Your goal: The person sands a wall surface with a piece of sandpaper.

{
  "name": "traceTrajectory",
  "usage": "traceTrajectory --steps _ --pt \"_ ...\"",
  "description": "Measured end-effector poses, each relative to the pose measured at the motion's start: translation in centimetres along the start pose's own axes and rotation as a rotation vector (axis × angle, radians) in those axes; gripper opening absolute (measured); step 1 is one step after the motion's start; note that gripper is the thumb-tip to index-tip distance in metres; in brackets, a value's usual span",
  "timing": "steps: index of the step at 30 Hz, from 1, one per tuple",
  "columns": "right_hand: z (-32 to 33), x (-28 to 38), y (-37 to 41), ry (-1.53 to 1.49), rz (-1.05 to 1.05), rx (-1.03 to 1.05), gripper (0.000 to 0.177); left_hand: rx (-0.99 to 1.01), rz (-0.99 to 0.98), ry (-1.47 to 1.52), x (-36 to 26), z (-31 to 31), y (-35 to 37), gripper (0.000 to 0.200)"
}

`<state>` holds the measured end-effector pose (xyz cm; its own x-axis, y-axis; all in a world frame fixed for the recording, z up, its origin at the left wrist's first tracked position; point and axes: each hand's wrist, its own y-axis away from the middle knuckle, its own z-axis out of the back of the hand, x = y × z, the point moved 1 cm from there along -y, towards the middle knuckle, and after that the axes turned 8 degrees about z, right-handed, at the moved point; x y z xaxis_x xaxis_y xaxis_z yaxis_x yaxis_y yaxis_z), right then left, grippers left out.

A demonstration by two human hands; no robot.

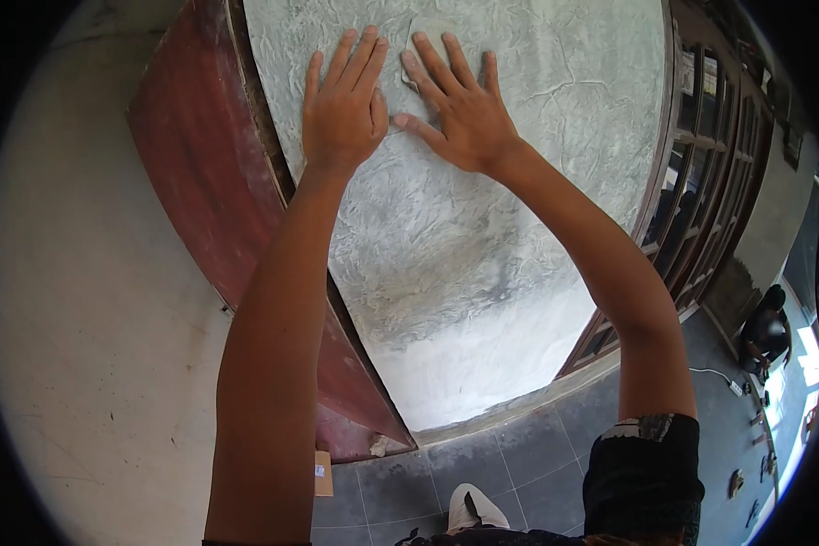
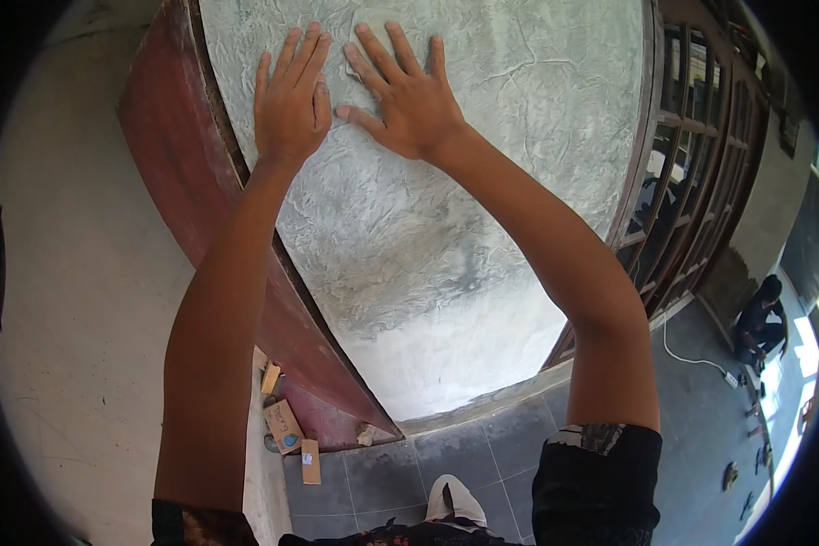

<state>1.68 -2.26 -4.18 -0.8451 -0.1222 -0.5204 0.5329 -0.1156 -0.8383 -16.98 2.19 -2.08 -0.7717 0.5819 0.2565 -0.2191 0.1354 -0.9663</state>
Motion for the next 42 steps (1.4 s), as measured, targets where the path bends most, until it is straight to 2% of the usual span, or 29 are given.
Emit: traceTrajectory --steps 4,6,8,10,13,14,16,18,20,22,23,24,26,29,32,34,36,38,40,42 --pt "0.7 4.2 7.0 -0.221 0.084 0.189 0.075 -0.019 0.001 -0.003 0.0 -0.1 -0.2 0.058" --pt "0.8 0.7 3.2 -0.064 0.066 0.125 0.074 -0.012 0.0 0.007 -0.1 0.0 0.0 0.059" --pt "0.1 -2.4 -0.4 0.026 -0.04 -0.023 0.077 -0.009 -0.001 -0.006 -0.2 0.0 -0.1 0.059" --pt "-0.2 -2.0 -0.3 -0.012 -0.011 -0.054 0.079 0.0 0.002 -0.015 -0.1 0.0 0.1 0.059" --pt "1.1 2.7 5.3 -0.101 0.169 0.248 0.084 -0.014 0.0 0.001 -0.1 0.0 0.1 0.058" --pt "1.5 3.7 6.4 -0.176 0.198 0.276 0.08 -0.012 0.005 -0.008 -0.1 0.0 0.2 0.058" --pt "0.7 1.6 5.0 -0.067 0.26 0.21 0.075 -0.009 0.01 -0.016 -0.2 -0.1 0.2 0.058" --pt "1.1 -1.3 1.0 0.105 0.058 0.103 0.072 -0.036 0.007 -0.031 -0.2 0.0 0.0 0.055" --pt "0.8 -2.0 0.3 0.142 0.01 0.067 0.076 -0.03 0.005 -0.017 -0.2 -0.1 -0.1 0.056" --pt "1.1 0.2 2.7 -0.028 0.114 0.099 0.081 -0.02 0.007 0.002 -0.1 0.1 0.1 0.057" --pt "1.7 2.0 4.9 -0.075 0.205 0.243 0.087 -0.01 0.014 0.001 -0.1 0.1 0.2 0.057" --pt "2.0 3.4 6.8 -0.15 0.247 0.354 0.084 -0.007 0.02 -0.001 -0.2 0.0 0.0 0.057" --pt "1.6 2.2 5.7 -0.096 0.321 0.329 0.081 -0.024 0.02 0.011 -0.2 0.0 -0.2 0.058" --pt "1.4 -2.8 -0.2 0.136 0.132 0.126 0.08 -0.017 0.013 0.012 -0.2 0.0 0.2 0.058" --pt "1.4 -1.5 0.5 0.07 0.108 0.113 0.083 -0.019 0.009 0.012 -0.1 0.1 0.0 0.058" --pt "2.0 1.9 5.1 -0.064 0.264 0.337 0.085 -0.019 0.017 0.028 -0.2 0.1 0.0 0.058" --pt "1.9 2.5 7.1 -0.162 0.331 0.402 0.082 -0.019 0.019 -0.004 -0.2 0.0 -0.1 0.058" --pt "2.0 -0.9 3.5 0.023 0.34 0.304 0.079 -0.025 0.022 -0.007 -0.3 0.0 -0.3 0.059" --pt "1.8 -4.0 0.2 0.182 0.136 0.139 0.081 -0.002 0.023 -0.017 -0.2 0.1 0.0 0.059" --pt "1.2 -3.5 0.4 0.085 0.079 0.063 0.086 -0.013 0.013 -0.003 -0.2 0.1 0.0 0.059"
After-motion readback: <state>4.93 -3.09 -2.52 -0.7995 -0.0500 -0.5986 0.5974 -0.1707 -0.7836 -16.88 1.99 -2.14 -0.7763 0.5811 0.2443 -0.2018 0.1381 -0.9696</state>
